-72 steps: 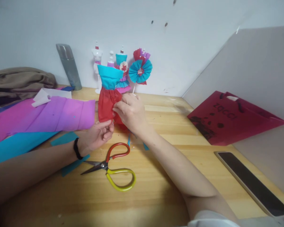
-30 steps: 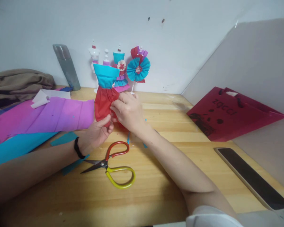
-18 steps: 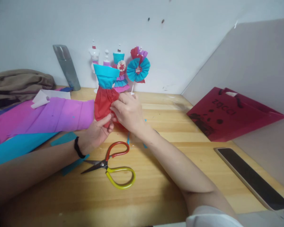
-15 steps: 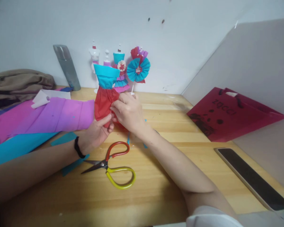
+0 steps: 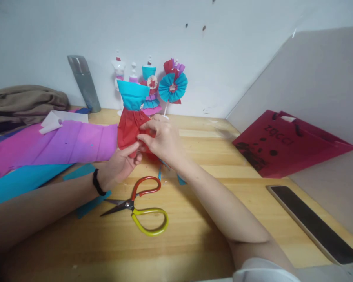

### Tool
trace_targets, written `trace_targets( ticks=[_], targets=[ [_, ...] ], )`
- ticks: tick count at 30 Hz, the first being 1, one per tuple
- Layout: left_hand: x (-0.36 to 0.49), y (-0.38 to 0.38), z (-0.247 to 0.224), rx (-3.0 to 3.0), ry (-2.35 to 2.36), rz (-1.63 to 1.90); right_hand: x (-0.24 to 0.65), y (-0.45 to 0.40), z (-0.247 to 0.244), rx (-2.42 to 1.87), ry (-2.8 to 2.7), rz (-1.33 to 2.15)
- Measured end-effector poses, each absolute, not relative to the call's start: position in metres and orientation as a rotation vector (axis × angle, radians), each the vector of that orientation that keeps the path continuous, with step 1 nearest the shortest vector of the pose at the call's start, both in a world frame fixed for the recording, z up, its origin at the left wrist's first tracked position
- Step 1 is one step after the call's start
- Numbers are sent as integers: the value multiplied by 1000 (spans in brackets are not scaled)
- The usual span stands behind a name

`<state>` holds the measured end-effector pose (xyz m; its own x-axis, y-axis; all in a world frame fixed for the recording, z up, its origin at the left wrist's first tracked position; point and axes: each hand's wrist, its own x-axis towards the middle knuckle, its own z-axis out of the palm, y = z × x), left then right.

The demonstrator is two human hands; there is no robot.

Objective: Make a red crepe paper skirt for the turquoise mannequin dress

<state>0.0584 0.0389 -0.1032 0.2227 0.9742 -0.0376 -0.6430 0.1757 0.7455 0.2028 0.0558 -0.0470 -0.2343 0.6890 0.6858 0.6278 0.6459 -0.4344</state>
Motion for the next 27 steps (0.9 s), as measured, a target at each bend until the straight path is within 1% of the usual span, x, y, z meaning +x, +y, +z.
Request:
trace_targets(
  ticks=[4,13,27],
  targets=[
    [58,39,-105,704,571,1235,201,56,-45,-1077,-1855,259],
    [58,41,-107,736,558,1228,197,55,-43,-1016,-1662,829],
    [56,45,-108,752,547,1236,192,48,-38,-889,-1532,1107]
  ],
)
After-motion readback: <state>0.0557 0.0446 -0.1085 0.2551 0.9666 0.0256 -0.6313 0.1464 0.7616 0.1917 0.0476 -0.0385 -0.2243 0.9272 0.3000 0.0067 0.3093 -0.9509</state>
